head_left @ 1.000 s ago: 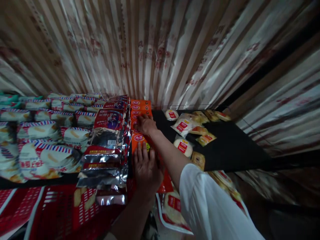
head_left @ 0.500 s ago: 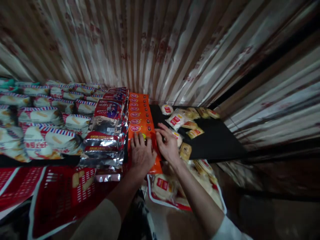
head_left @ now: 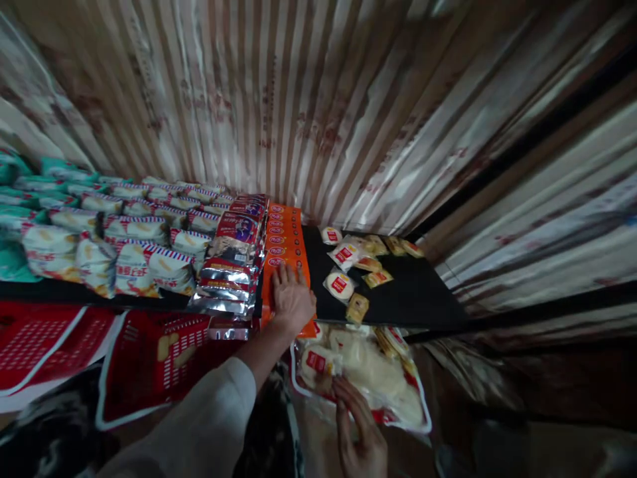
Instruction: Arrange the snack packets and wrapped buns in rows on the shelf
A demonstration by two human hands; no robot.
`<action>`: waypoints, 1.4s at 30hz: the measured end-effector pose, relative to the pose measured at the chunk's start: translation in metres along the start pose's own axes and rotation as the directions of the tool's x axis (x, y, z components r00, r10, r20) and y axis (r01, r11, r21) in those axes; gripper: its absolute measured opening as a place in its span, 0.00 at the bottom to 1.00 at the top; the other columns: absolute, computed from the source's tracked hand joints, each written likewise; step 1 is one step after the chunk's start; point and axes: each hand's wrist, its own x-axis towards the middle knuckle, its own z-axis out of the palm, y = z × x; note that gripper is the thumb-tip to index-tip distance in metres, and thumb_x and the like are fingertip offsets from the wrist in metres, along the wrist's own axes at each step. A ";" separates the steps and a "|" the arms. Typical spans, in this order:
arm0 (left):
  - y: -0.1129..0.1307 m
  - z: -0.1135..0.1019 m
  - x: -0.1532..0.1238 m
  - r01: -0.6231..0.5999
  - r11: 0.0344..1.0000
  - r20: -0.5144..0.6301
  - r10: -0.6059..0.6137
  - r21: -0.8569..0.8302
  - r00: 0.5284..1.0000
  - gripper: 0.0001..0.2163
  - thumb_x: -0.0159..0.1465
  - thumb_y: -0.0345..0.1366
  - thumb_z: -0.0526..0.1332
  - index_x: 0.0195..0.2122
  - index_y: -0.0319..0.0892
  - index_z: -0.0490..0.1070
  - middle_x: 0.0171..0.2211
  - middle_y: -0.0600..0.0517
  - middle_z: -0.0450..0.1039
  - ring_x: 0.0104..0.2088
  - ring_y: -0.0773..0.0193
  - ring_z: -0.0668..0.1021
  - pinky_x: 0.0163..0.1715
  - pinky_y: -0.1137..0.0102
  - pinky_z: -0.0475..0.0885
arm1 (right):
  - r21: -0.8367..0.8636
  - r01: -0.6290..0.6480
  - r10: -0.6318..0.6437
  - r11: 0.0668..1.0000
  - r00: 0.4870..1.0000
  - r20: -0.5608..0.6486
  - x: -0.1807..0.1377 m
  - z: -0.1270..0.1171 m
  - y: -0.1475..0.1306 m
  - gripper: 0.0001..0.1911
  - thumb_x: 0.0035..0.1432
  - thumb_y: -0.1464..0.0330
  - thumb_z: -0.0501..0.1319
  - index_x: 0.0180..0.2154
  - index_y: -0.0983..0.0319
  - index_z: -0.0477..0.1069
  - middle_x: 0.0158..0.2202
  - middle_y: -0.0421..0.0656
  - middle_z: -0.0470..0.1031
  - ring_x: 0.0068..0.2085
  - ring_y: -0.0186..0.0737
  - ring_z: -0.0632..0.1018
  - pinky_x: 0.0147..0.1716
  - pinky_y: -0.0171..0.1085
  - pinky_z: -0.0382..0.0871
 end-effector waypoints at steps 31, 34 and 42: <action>-0.179 -0.040 -0.229 0.045 0.999 0.304 -0.034 -0.030 0.952 0.16 0.65 0.30 0.48 0.49 0.36 0.71 0.51 0.43 0.73 0.52 0.58 0.74 0.54 0.65 0.67 | -0.146 -0.102 0.105 0.984 0.994 0.012 -0.019 0.031 -0.017 0.20 0.59 0.63 0.51 0.46 0.65 0.74 0.46 0.52 0.77 0.48 0.48 0.77 0.47 0.47 0.73; -0.177 -0.031 -0.225 -0.060 0.998 0.300 0.055 0.007 0.952 0.17 0.64 0.31 0.49 0.50 0.35 0.70 0.53 0.42 0.72 0.56 0.54 0.71 0.57 0.61 0.65 | -0.203 -0.094 0.102 0.975 0.994 0.028 -0.026 0.040 0.014 0.20 0.59 0.63 0.50 0.44 0.64 0.75 0.50 0.53 0.75 0.51 0.49 0.75 0.49 0.48 0.72; -0.208 -0.006 -0.229 -0.064 0.968 0.474 -0.062 0.244 0.878 0.24 0.61 0.19 0.45 0.57 0.36 0.65 0.57 0.41 0.67 0.58 0.55 0.69 0.48 0.66 0.72 | -0.252 -0.126 0.125 0.959 0.992 -0.021 -0.026 0.060 0.030 0.21 0.60 0.63 0.49 0.42 0.65 0.76 0.49 0.55 0.74 0.51 0.49 0.75 0.47 0.47 0.74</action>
